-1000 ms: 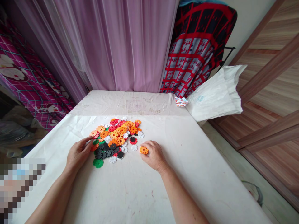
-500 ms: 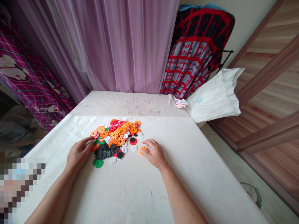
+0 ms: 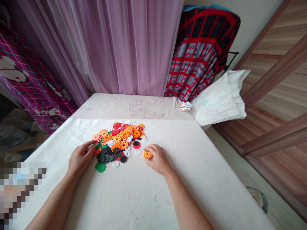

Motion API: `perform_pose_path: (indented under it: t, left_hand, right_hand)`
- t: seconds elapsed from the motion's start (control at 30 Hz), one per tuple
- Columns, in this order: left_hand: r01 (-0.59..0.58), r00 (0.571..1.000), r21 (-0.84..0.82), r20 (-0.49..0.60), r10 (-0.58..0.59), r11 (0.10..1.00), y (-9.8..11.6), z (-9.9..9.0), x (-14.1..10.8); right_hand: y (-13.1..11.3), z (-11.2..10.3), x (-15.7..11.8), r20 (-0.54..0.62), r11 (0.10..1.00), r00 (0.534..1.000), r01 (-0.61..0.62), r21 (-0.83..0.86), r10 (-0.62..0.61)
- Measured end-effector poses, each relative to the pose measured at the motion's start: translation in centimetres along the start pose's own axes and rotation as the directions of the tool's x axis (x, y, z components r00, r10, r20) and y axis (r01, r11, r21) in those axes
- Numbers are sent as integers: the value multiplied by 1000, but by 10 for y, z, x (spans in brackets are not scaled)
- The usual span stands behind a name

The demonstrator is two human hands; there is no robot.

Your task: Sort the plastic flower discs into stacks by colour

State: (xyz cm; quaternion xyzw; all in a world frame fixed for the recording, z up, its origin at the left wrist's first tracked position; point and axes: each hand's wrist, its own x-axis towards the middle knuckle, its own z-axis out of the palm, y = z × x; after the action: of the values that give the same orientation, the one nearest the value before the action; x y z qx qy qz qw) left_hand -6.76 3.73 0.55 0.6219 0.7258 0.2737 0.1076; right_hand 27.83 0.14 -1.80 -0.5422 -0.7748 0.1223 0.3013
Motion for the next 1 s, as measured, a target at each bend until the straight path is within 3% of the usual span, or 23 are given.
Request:
perform_pose_path:
  t: [0.33, 1.0]
  left_hand:
    - [-8, 1000, 2, -15, 8, 1000, 0, 1, 0]
    - [-12, 1000, 2, -13, 12, 1000, -2, 1, 0]
  right_hand:
    - [-5, -1, -2, -29, 997, 999, 14, -77, -17]
    - [3, 6, 0, -95, 998, 995, 15, -56, -20]
